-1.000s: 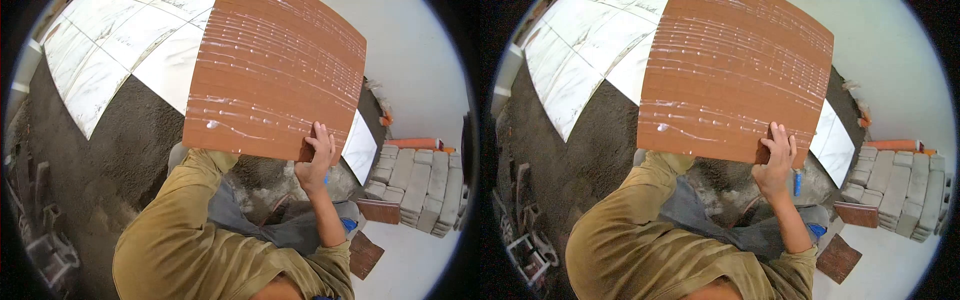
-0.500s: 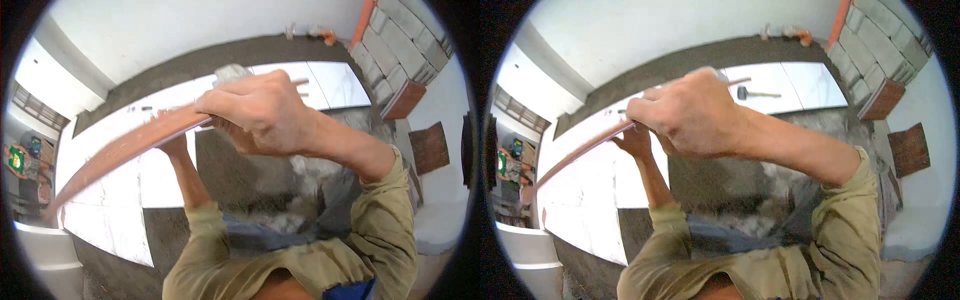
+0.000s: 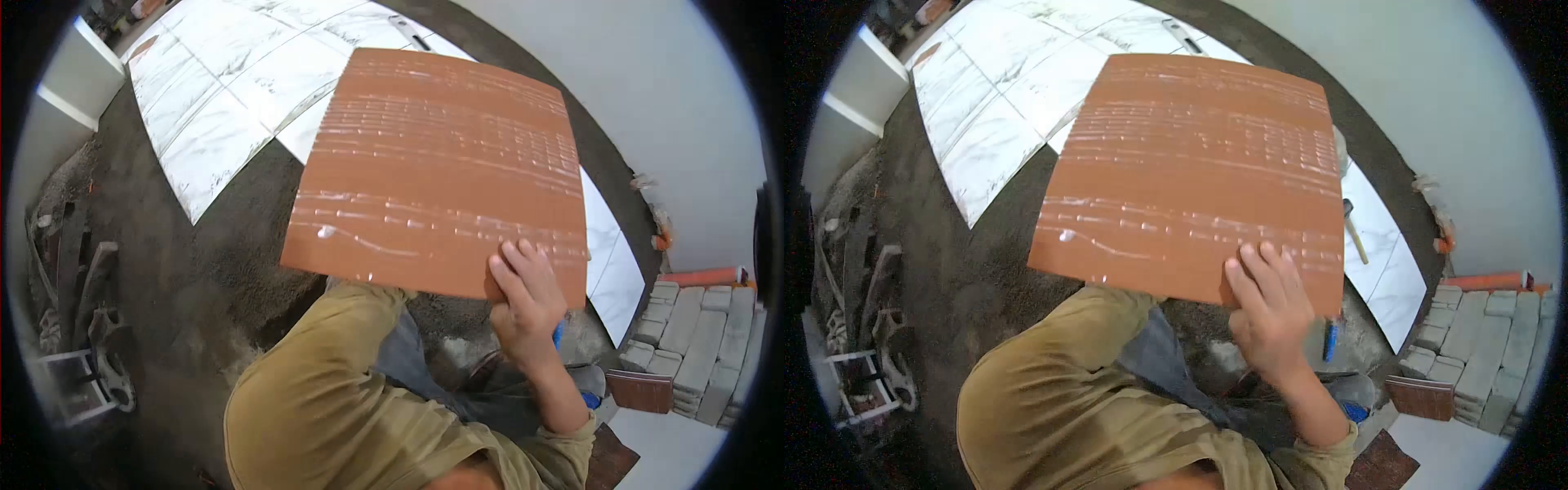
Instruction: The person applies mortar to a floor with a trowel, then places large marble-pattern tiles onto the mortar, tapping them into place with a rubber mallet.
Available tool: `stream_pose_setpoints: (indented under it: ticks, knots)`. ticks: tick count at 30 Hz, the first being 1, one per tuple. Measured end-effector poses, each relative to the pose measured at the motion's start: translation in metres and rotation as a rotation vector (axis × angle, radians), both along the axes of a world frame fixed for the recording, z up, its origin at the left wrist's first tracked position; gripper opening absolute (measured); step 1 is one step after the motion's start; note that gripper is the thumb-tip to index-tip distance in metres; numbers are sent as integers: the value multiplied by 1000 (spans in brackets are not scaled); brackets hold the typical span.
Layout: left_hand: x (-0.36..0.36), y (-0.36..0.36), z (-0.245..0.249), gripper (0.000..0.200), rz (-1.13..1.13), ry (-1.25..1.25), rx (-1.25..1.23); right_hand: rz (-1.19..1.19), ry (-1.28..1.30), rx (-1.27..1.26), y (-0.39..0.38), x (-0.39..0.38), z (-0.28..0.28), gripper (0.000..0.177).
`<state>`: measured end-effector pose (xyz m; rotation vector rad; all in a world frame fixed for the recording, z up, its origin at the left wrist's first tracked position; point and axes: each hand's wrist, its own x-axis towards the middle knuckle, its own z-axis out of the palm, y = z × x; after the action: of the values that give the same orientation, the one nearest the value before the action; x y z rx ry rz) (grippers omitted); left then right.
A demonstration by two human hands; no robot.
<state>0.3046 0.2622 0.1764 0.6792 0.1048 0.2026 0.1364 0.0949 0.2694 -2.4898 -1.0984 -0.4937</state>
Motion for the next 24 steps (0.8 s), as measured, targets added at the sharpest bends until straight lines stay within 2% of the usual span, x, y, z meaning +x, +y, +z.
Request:
stream_pose_setpoints:
  ticks: [4, 10, 17, 23, 24]
  knots:
    - [-11, -3, -14, 97, -24, 28, -13, -40, -183, 65, 9, 31, -17, 45]
    - [-19, -8, -23, 99, -58, 73, -23, -93, -133, 272, 11, 28, -10, 38]
    - [-14, 11, -23, 101, -31, 65, -12, -101, -82, 280, 32, 11, -7, 38]
    - [-12, 13, -18, 103, 1, 70, -11, -49, 163, 169, 44, 2, 10, 43]
    - [-12, 15, -20, 103, 10, 72, -14, 103, 309, 180, 27, 14, 10, 47]
